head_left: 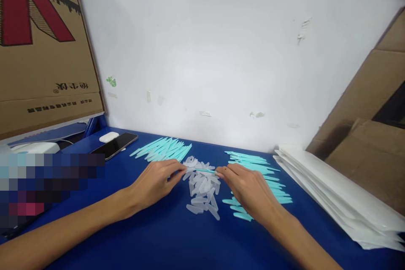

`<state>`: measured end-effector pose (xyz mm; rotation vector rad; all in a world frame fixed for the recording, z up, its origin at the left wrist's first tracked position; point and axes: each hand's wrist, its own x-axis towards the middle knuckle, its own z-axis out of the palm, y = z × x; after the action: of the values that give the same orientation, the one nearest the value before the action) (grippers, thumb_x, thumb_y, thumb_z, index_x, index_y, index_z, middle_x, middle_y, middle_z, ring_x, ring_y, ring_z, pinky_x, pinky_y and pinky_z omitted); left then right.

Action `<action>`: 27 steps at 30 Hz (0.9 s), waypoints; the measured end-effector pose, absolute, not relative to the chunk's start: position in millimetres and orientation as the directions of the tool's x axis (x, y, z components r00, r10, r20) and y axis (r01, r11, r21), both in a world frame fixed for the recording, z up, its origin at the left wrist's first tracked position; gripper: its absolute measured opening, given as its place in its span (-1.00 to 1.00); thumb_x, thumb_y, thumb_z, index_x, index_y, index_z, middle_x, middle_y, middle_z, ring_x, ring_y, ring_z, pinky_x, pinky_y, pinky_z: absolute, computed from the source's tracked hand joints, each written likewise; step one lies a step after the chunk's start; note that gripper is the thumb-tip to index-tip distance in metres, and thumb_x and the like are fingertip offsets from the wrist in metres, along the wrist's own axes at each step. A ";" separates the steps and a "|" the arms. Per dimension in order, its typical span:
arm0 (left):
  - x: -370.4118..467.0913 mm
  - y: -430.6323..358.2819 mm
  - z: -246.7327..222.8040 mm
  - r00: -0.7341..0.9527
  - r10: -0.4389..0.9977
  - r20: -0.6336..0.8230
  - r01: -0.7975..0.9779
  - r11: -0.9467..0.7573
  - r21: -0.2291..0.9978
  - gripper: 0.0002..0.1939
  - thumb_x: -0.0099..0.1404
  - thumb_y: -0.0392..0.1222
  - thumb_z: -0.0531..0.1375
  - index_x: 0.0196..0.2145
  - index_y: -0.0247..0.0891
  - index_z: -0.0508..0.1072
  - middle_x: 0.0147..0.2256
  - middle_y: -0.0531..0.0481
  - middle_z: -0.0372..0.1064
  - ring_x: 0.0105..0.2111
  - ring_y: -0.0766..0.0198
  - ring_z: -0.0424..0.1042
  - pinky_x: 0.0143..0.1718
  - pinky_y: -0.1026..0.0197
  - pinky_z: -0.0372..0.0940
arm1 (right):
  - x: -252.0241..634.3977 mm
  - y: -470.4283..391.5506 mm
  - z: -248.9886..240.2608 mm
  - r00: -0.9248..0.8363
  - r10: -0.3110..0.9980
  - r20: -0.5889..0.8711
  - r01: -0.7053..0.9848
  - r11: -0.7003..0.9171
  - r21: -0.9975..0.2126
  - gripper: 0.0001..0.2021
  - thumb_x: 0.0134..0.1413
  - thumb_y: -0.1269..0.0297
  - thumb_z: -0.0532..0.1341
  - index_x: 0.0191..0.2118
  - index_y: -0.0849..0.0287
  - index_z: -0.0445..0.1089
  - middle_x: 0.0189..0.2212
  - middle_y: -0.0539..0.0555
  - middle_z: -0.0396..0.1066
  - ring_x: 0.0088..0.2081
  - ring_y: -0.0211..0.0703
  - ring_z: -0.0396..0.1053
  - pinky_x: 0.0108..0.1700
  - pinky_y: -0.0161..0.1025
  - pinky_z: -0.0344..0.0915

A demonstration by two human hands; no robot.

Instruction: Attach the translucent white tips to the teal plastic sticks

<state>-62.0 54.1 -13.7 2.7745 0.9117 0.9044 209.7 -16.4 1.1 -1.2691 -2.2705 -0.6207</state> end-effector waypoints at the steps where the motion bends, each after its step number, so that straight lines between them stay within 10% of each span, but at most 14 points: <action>1: -61.6 54.0 -13.5 0.653 0.556 0.514 0.505 -0.826 0.251 -0.80 0.45 -0.20 0.11 -0.10 -0.21 0.53 -0.22 -0.01 0.53 -0.32 0.27 0.50 -0.33 0.27 0.34 | 209.6 -16.6 1.1 -0.471 0.657 0.589 0.864 0.478 0.157 -0.74 0.46 0.26 -0.02 -0.13 0.15 0.41 -0.47 -0.02 0.35 -0.45 -0.21 0.25 -0.49 -0.23 -0.18; 14: -58.1 41.6 -10.9 0.723 0.427 0.543 0.351 -0.904 0.244 -0.82 0.50 -0.22 0.05 -0.04 -0.21 0.42 -0.20 -0.05 0.47 -0.29 0.30 0.46 -0.30 0.31 0.33 | 206.1 -21.8 -2.9 -0.611 0.586 0.531 0.763 0.615 0.200 -0.79 0.42 0.41 0.04 0.05 0.16 0.34 -0.40 0.01 0.41 -0.39 -0.25 0.34 -0.45 -0.28 0.00; 27: -60.9 49.1 -8.7 0.720 0.416 0.556 0.435 -0.894 0.107 -0.75 0.49 -0.24 0.04 0.03 -0.21 0.44 -0.16 -0.08 0.50 -0.18 0.20 0.46 -0.22 0.22 0.36 | 204.5 -25.4 8.3 -0.491 0.732 0.473 0.865 0.473 0.166 -0.61 0.47 0.11 -0.08 0.28 0.07 0.17 -0.26 0.05 0.52 -0.41 -0.20 0.44 -0.48 -0.29 0.02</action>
<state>-60.9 49.1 -8.7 2.9420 0.7278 0.9390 204.5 -25.4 8.3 -1.3480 -2.3885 -0.5545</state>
